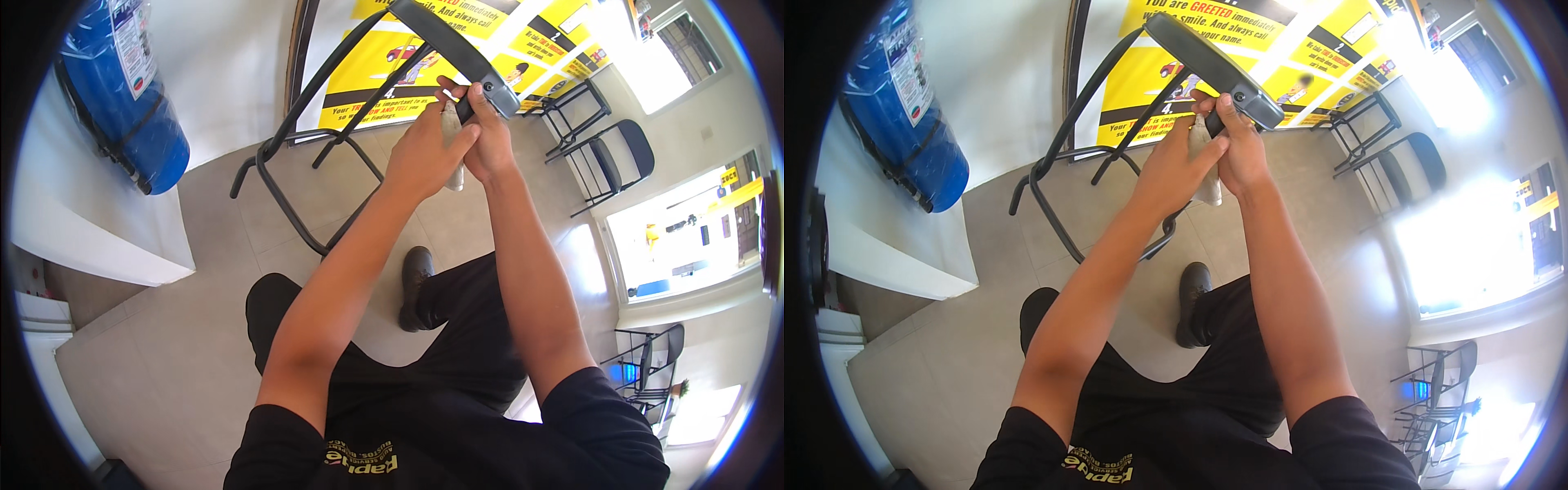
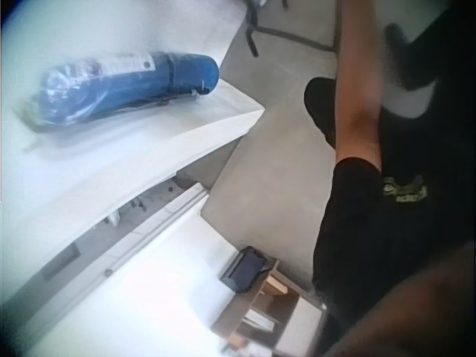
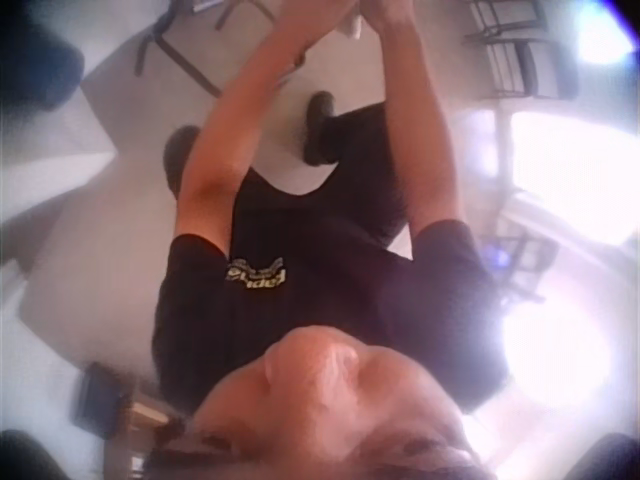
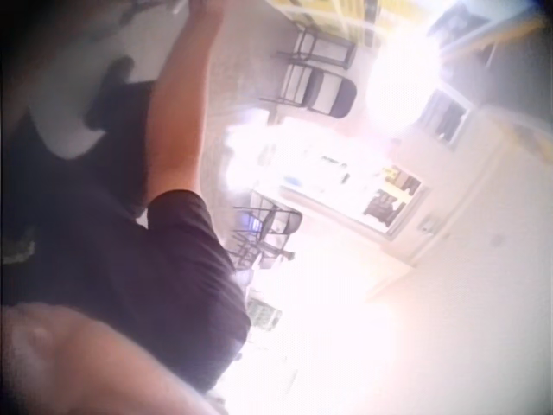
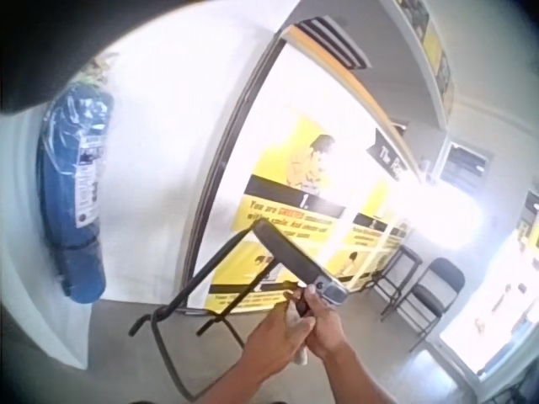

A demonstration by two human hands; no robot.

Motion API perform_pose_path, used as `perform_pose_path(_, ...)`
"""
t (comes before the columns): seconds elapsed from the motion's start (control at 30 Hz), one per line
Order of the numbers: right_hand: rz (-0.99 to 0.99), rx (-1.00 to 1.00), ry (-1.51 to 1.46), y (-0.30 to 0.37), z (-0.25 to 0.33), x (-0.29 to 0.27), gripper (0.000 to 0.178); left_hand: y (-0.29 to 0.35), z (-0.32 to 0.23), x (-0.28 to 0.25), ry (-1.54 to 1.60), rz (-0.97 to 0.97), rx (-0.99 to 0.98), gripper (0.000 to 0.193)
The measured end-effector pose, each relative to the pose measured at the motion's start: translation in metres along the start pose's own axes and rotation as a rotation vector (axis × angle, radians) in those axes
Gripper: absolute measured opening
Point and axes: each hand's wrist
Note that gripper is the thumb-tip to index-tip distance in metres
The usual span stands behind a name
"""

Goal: The person wipes a countertop and a stool with a cloth in a commercial waiting area. They move between the counter and the stool, wiping surfaces and legs systematically.

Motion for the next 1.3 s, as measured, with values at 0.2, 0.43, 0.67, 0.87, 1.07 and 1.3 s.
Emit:
perform_pose_path(0.2, -0.035, 0.009, 0.153, -0.017, -0.001, -0.021, 0.038, -0.010, 0.009, 0.015, -0.197, -0.024, 0.045, 0.053)
perform_pose_path(0.43, -0.129, 0.096, 0.228, -0.023, 0.004, -0.038, 0.038, 0.077, 0.105, -0.029, -0.370, 0.003, -0.018, 0.041)
perform_pose_path(0.67, -0.026, 0.096, 0.053, -0.026, 0.000, -0.047, 0.036, 0.104, 0.114, -0.059, -0.323, 0.169, -0.198, 0.045)
perform_pose_path(0.87, 0.031, 0.051, -0.064, -0.025, -0.004, -0.036, 0.032, 0.103, 0.112, -0.098, -0.358, 0.389, -0.168, 0.053)
perform_pose_path(1.07, -0.040, 0.054, -0.113, -0.027, -0.006, -0.040, 0.032, 0.125, 0.081, -0.172, 0.306, -0.113, -0.291, 0.038)
perform_pose_path(1.3, -0.034, 0.019, -0.194, -0.028, -0.009, -0.029, 0.032, 0.189, 0.147, -0.136, 0.448, -0.436, -0.751, 0.065)
Point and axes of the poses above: each hand's wrist, its own y-axis away from the middle knuckle, its own x-axis out of the palm, z = x × y, and after that the axes turned 10 degrees about y, right-handed
